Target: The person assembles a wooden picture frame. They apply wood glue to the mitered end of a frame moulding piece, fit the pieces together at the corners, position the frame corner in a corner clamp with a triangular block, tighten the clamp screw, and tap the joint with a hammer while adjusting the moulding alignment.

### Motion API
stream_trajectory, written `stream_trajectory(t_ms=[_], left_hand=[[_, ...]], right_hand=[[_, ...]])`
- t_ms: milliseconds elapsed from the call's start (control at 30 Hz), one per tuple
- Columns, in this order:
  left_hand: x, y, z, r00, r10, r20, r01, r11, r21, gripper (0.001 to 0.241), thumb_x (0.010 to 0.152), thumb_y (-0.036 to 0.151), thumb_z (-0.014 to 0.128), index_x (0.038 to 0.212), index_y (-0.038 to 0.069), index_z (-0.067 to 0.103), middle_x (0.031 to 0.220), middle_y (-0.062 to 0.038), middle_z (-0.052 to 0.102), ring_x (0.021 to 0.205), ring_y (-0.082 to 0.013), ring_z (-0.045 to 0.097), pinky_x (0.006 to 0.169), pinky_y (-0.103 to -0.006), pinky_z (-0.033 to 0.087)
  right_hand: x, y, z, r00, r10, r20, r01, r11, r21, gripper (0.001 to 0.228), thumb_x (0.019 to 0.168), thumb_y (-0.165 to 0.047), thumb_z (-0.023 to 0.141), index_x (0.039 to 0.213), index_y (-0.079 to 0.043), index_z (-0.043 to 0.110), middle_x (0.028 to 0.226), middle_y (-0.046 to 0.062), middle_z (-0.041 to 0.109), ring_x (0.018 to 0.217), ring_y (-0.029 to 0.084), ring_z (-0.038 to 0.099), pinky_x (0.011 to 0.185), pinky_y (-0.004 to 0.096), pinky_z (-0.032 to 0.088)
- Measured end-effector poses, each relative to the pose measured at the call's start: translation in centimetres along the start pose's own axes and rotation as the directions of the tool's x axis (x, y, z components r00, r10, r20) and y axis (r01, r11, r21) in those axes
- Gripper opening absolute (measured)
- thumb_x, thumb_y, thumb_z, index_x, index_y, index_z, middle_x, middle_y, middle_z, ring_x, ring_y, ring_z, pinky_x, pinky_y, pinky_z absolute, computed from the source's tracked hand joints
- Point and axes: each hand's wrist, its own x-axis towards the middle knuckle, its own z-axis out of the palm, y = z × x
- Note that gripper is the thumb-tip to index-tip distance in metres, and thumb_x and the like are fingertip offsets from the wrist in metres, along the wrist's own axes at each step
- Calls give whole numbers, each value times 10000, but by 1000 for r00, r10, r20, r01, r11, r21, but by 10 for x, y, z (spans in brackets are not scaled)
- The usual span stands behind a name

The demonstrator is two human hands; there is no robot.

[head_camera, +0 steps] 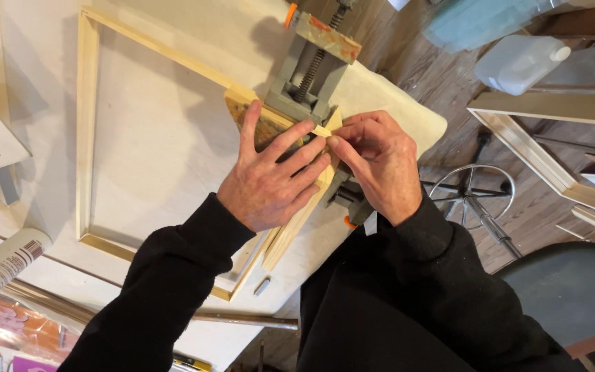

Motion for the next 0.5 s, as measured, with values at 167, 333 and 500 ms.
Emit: stream_trajectory(t_ms=[167,333,500], left_hand=[[1,5,-4,1000,9,10,-9,1000,25,370,988,336,726,1281,109,721,1460,-21,576,1470,-237,398,1172,-808,163],[5,8,-9,999,-6,47,5,999,32,392,950,316,730,1287,115,721,1448,-20,585,1462,-243,415,1161,-803,173],[8,9,-7,999,-11,53,11,1000,2,389,956,306,741,1297,121,712,1451,-16,590,1455,-233,422,1165,-801,169]], right_hand=[[1,0,1,997,-37,-63,27,988,-151,153,1022,-114,717,999,38,715,1046,81,684,820,126,727,706,255,605],[-11,-1,-22,999,-41,-25,40,999,-29,196,1110,-117,591,1057,11,731,1123,74,690,925,164,705,812,292,599],[-79,13,-83,980,-176,88,196,909,-368,246,970,-163,697,1167,-17,674,1122,123,697,960,275,705,810,342,570]])
